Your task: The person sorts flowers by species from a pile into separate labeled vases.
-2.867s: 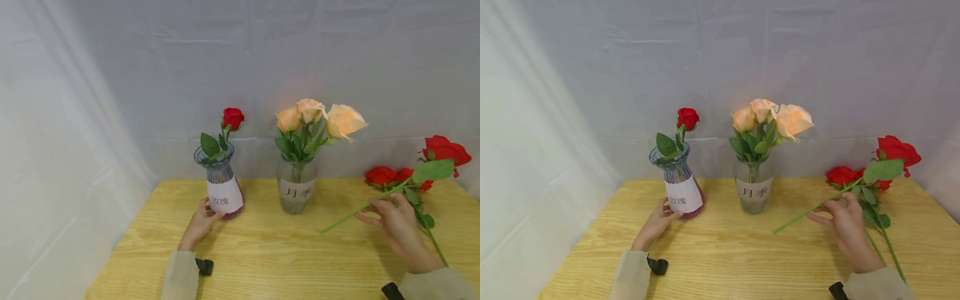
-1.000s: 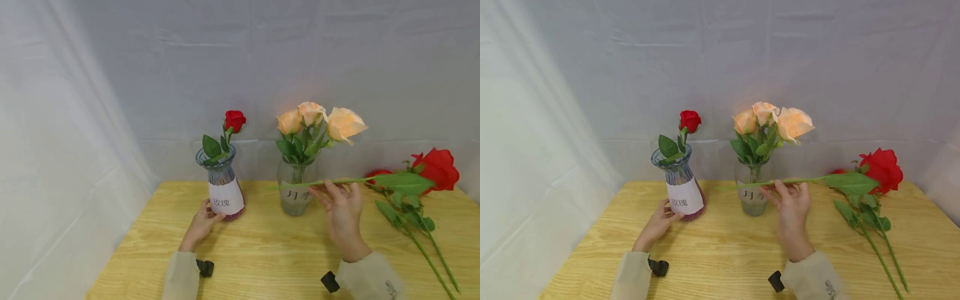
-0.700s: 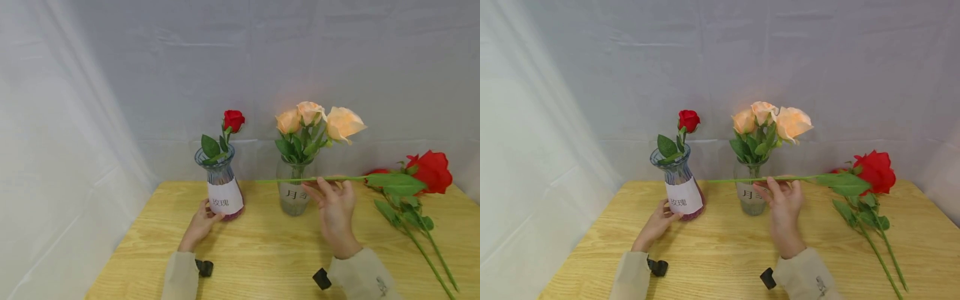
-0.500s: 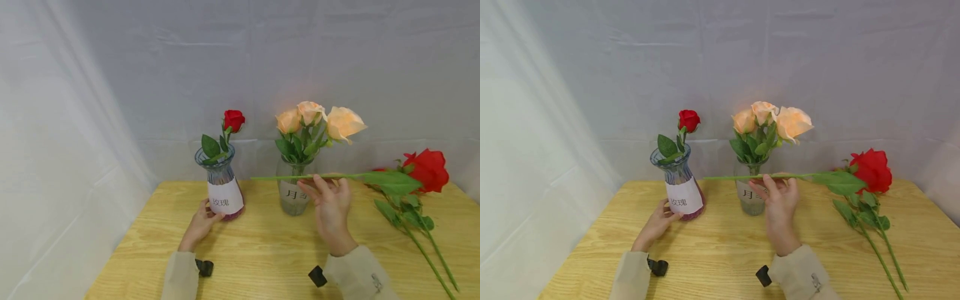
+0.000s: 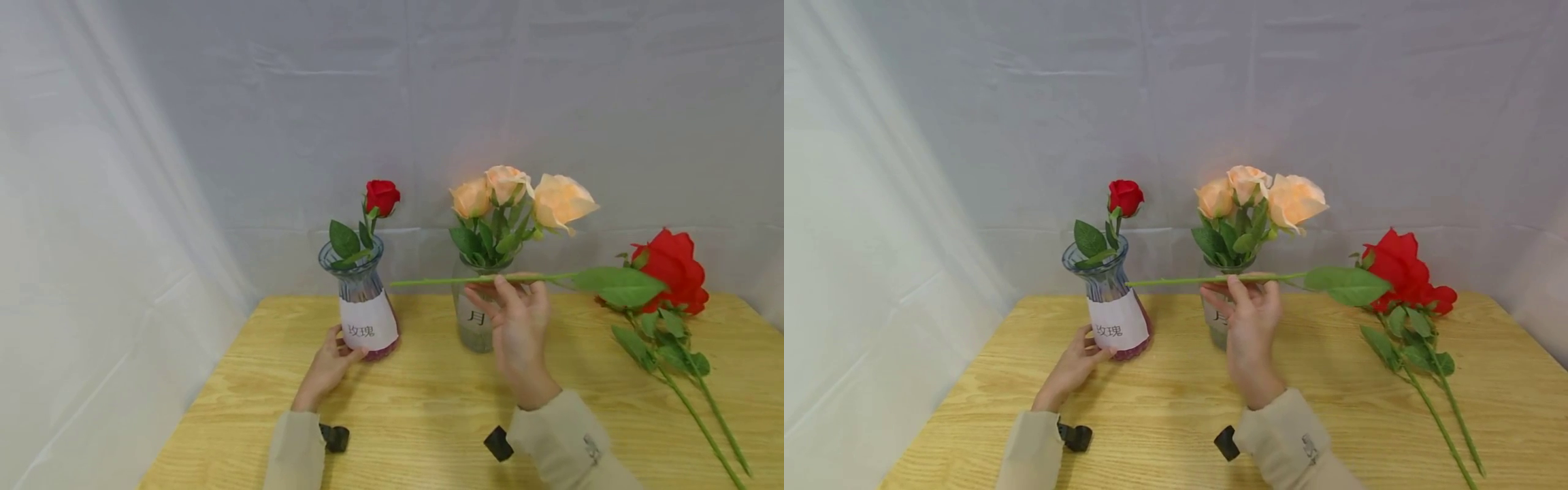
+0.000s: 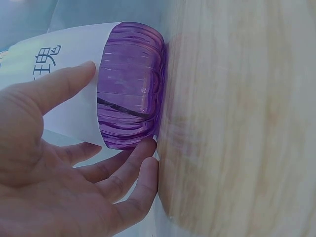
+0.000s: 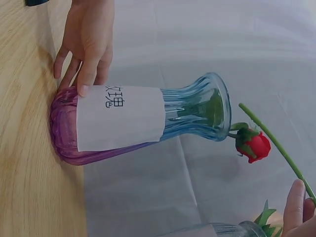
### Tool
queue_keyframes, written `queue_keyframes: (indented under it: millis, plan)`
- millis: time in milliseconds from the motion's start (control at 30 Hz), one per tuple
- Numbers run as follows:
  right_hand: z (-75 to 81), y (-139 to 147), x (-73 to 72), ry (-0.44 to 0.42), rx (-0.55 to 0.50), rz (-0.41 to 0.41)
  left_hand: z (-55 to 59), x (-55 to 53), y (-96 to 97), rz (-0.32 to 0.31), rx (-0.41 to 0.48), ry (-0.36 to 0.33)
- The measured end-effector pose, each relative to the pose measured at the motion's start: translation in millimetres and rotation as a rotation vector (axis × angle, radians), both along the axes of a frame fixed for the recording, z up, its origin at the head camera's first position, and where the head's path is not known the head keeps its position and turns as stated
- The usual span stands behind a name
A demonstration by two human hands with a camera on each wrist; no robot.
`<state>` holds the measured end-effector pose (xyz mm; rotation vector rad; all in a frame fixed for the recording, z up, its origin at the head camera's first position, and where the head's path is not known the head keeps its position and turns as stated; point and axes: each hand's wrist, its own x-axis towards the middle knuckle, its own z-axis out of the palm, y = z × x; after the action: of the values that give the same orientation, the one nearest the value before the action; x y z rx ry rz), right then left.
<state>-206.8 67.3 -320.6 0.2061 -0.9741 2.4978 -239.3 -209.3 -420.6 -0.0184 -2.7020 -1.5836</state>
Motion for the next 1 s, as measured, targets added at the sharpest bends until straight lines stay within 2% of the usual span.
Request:
queue_keyframes:
  millis: [233, 500, 700, 900, 1000]
  plan:
    - [3.1, -11.6, -0.5, 0.048, 0.016, -0.003, 1.0, 0.3, -0.3, -0.005, -0.008, -0.005]
    - [7.9, -24.2, -3.7, 0.121, 0.087, -0.018, -0.7, -0.6, 0.3, -0.001, -0.002, -0.002]
    - [10.6, -31.7, -7.1, 0.144, 0.146, -0.031, 2.0, 0.7, 1.7, -0.017, 0.007, 0.011]
    - [15.9, -39.5, -11.5, 0.144, 0.256, -0.028, -1.4, 1.1, -1.1, -0.028, 0.031, 0.028]
    - [20.1, -43.7, -13.9, 0.140, 0.312, -0.026, -5.0, 0.3, -3.0, -0.043, 0.022, 0.064]
